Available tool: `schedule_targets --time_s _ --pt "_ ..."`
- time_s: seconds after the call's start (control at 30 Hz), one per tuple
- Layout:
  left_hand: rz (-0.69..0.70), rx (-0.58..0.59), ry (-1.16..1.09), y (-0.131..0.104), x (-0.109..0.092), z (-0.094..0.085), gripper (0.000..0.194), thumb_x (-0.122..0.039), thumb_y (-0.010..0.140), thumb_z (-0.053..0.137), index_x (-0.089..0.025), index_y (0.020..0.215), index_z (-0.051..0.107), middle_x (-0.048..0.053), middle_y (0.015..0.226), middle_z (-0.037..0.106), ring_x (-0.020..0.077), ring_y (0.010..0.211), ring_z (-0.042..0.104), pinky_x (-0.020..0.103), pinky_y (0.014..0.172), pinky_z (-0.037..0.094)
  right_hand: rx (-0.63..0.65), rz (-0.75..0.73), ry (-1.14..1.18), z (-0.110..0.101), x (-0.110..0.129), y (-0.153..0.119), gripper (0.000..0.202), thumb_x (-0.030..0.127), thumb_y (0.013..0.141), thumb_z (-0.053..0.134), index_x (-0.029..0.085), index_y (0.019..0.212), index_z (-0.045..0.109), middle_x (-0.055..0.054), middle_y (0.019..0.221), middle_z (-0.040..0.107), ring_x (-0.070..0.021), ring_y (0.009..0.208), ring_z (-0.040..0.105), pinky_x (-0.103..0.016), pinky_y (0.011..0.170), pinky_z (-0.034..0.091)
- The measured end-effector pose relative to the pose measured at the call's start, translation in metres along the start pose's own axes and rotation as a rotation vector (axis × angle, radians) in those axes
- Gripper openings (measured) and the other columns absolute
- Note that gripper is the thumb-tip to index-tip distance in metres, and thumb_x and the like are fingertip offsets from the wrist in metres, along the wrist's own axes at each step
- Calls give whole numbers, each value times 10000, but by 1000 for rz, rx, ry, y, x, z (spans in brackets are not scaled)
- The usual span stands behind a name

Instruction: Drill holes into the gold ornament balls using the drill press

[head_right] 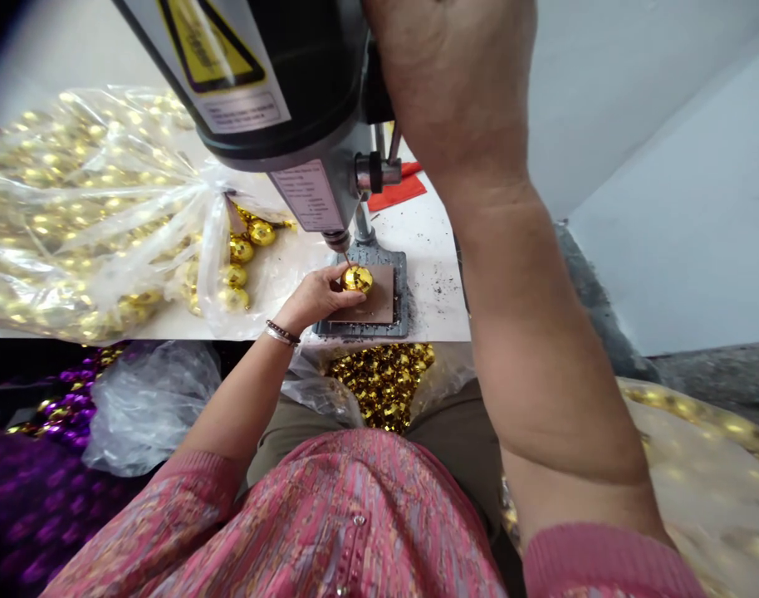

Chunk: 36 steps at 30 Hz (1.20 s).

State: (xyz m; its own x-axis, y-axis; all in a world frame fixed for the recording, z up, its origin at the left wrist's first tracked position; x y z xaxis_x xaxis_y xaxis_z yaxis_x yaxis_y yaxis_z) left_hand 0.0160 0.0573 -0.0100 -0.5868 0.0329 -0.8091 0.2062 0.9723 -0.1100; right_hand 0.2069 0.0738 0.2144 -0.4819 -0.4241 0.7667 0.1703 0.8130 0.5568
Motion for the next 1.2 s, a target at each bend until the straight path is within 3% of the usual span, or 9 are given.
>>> schedule_targets --time_s 0.1,0.2,0.33,0.47,0.63,0.87,1.2 --pt "15 4 -16 0 0 1 549 -243 752 860 -152 1288 779 29 1072 817 166 922 699 272 904 560 -112 -125 -95 -11 5 -21 301 221 982 480 202 743 298 56 704 296 37 684 353 -121 763 387" --pt "10 -5 -12 1 4 2 604 -239 755 855 -165 1347 755 33 1106 814 178 958 709 286 937 560 -83 -256 -107 -13 8 -51 282 131 889 537 202 778 288 48 732 316 11 650 307 -148 713 387" --pt "16 -6 13 2 9 3 648 -247 761 853 -177 1394 732 50 1165 810 196 1006 718 299 971 558 -86 -305 -163 -15 -2 -82 234 98 819 536 186 774 324 40 723 335 4 648 330 -137 675 384" --pt "16 -13 31 1 7 3 632 -244 768 847 -175 1385 735 66 1217 800 201 1038 721 301 987 553 -153 -511 -203 -13 -8 -98 137 140 882 556 160 815 438 34 777 471 7 713 457 -130 702 415" --pt "38 3 34 0 4 5 575 -234 794 826 -166 1358 737 56 1175 801 194 1021 716 301 971 552 -201 -592 -271 -12 -23 -113 36 188 932 549 164 905 545 34 802 519 -12 730 500 -163 703 423" --pt "54 -30 31 -2 3 4 551 -238 792 829 -161 1330 742 61 1139 796 200 1013 704 307 966 546 -227 -597 -302 -11 -27 -122 88 265 973 534 192 928 554 24 800 555 -43 724 533 -215 679 416" --pt "39 -33 4 -1 4 6 537 -237 791 826 -162 1316 744 51 1130 793 200 998 702 305 947 551 -214 -423 -346 -6 -52 -124 218 427 997 486 239 961 591 -21 821 543 -112 807 594 -298 784 524"
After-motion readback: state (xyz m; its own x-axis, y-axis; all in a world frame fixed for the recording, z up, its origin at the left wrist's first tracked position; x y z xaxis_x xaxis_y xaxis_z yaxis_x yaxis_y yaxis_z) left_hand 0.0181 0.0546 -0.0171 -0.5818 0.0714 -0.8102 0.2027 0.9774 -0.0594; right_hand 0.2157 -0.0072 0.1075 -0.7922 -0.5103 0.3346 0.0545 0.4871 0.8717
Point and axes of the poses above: each hand's wrist, its own y-axis towards the middle knuckle, its own z-axis out of the palm, x = y × z, the point moved 7 cm from there along y, towards the middle knuckle
